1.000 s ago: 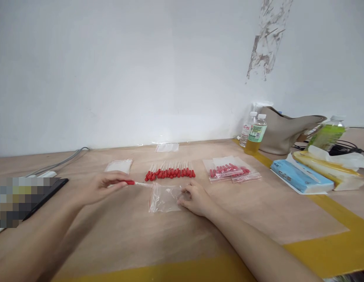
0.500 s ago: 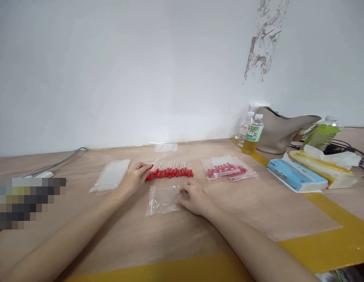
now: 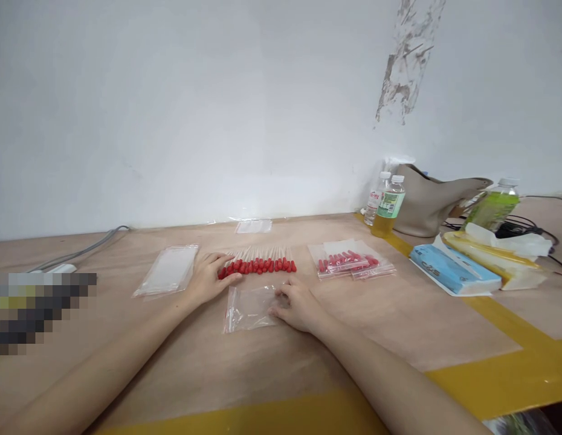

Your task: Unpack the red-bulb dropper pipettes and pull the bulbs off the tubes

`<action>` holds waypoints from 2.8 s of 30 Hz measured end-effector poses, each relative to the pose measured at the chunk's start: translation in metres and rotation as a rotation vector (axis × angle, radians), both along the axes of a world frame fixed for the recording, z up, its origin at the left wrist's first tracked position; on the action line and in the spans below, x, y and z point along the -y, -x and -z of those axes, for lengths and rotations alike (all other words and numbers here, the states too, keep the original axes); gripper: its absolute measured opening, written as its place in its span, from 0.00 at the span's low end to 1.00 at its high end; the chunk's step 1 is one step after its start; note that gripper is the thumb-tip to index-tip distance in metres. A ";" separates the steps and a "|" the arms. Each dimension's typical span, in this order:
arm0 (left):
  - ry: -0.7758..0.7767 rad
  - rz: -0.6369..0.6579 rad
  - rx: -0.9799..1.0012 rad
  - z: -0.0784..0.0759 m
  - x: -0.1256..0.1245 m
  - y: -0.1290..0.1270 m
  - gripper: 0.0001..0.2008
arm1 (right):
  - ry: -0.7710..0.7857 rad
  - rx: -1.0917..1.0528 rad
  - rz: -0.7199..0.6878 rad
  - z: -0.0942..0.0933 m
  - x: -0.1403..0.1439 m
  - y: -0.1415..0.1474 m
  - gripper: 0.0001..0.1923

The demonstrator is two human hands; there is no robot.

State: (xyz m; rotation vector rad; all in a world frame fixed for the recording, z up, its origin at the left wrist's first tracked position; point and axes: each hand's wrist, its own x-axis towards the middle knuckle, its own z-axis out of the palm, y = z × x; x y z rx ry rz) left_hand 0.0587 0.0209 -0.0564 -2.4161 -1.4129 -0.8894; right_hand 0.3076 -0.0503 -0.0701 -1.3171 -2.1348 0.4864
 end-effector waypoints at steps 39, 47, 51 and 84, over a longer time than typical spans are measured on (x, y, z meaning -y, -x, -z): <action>0.512 -0.290 0.124 -0.009 -0.025 0.046 0.20 | -0.011 0.012 0.005 0.003 -0.003 0.000 0.16; 0.547 -0.266 0.295 -0.003 -0.029 0.040 0.15 | -0.007 -0.005 0.006 0.001 -0.002 0.000 0.15; 0.490 -0.337 0.393 0.001 -0.026 0.035 0.19 | 0.006 -0.007 0.002 0.001 -0.002 0.000 0.16; 0.077 -0.085 0.376 0.001 0.024 0.000 0.16 | -0.200 -0.022 -0.111 -0.002 0.004 0.002 0.15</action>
